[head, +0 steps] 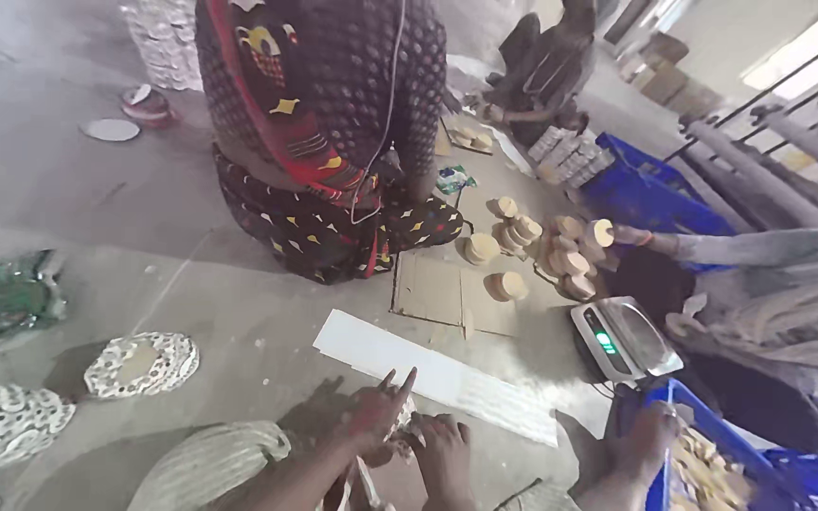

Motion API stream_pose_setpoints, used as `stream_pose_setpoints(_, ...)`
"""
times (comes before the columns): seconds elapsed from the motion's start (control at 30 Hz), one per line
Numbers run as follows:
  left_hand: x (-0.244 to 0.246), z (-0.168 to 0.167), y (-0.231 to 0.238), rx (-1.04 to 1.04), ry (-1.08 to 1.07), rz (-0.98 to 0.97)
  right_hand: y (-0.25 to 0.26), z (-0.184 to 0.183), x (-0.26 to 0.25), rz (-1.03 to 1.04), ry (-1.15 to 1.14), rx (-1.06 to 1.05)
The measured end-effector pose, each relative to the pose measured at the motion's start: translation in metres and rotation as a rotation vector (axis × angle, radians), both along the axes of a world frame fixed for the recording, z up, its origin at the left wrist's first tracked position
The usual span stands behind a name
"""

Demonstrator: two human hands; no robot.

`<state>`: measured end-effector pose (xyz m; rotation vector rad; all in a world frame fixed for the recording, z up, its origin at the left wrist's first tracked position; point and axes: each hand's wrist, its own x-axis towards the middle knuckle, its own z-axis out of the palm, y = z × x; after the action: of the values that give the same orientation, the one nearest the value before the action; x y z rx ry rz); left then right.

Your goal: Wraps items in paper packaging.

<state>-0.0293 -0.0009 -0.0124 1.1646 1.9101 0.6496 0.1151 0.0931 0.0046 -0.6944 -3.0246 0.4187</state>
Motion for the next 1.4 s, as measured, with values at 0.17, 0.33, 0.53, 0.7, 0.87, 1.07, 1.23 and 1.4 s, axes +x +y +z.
stream_pose_setpoints(0.17, -0.008, -0.015, -0.004, 0.216, 0.043, 0.016, 0.016, -0.012, -0.002, 0.017, 0.069, -0.069)
stream_pose_setpoints(0.33, 0.021, -0.002, -0.037, -0.016, -0.280, 0.705, 0.002, -0.024, 0.006, -0.157, 0.177, -0.050)
stream_pose_setpoints(0.53, 0.062, -0.020, -0.025, 0.043, -0.825, 1.012, -0.031, -0.016, 0.007, -0.363, 0.117, -0.136)
stream_pose_setpoints(0.7, 0.045, -0.024, -0.018, -0.058, -0.622, 0.927, -0.002, -0.028, 0.011, -0.467, 0.130, -0.719)
stream_pose_setpoints(0.87, 0.050, -0.032, -0.019, -0.054, -0.593, 0.899, 0.026, -0.040, 0.006, -0.575, 0.032, -1.324)
stream_pose_setpoints(1.07, 0.052, -0.030, -0.021, 0.021, -0.638, 0.889, 0.032, -0.029, 0.005, -0.620, -0.023, -1.348)
stream_pose_setpoints(1.23, 0.050, -0.024, -0.025, 0.000, -0.598, 0.854, 0.027, -0.030, 0.008, -0.662, 0.067, -1.293)
stream_pose_setpoints(1.4, 0.064, -0.026, -0.032, 0.064, -0.661, 0.927, 0.013, -0.032, 0.023, -0.677, 0.230, -1.283)
